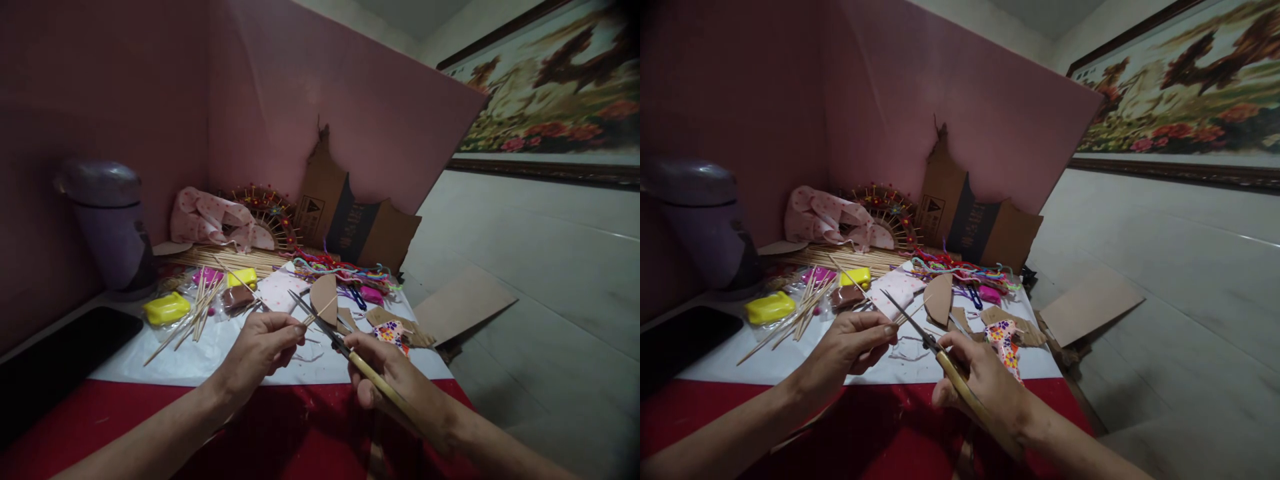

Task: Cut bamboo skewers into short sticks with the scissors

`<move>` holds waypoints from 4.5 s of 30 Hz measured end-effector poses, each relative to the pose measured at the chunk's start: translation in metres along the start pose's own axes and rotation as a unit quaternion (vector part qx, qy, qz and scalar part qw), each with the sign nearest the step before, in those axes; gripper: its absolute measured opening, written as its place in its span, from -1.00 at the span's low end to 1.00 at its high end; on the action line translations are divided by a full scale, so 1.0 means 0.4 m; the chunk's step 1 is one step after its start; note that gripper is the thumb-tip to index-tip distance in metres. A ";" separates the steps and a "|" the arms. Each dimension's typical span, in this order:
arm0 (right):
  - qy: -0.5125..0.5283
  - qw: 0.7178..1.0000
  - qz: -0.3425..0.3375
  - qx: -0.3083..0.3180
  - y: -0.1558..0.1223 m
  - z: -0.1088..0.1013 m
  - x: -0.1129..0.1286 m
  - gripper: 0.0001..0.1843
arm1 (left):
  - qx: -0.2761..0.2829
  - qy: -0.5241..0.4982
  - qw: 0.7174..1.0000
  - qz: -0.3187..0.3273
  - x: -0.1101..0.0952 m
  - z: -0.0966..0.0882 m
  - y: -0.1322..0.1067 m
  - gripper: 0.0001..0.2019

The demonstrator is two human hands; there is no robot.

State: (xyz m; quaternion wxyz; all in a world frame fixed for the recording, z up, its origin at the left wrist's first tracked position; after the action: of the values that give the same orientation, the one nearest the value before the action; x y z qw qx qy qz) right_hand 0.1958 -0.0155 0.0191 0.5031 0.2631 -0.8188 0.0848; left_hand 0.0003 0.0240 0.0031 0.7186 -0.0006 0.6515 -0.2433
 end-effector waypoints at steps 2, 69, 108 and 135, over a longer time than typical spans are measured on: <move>0.009 1.000 -0.005 -0.001 -0.002 0.005 0.003 -0.77 | 0.000 0.005 1.000 0.002 0.002 0.001 0.001 -0.78; -0.129 0.986 -0.069 -0.078 0.026 0.042 -0.027 -0.66 | -0.149 0.145 0.956 0.206 -0.020 -0.019 -0.014 -0.75; -0.193 0.974 -0.072 -0.091 0.028 0.062 -0.035 -0.55 | -0.135 0.252 0.934 0.217 -0.014 -0.014 -0.020 -0.67; -0.164 0.982 -0.027 -0.084 0.036 0.050 -0.023 -0.64 | -0.175 0.088 0.960 0.202 -0.037 -0.051 -0.011 -0.72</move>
State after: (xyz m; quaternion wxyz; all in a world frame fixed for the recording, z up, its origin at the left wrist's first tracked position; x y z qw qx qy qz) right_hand 0.1761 -0.0080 0.0032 0.3841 0.2520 -0.8873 -0.0423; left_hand -0.0208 0.0318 0.0154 0.6813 0.0265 0.7311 0.0253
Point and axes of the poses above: each hand's wrist, its own y-axis towards the middle knuckle, its own z-axis out of the palm, x = y × z, the point moved 3 cm from there along y, towards the middle knuckle, and after that the axes turned 13 degrees about -z, right-handed, at the moved point
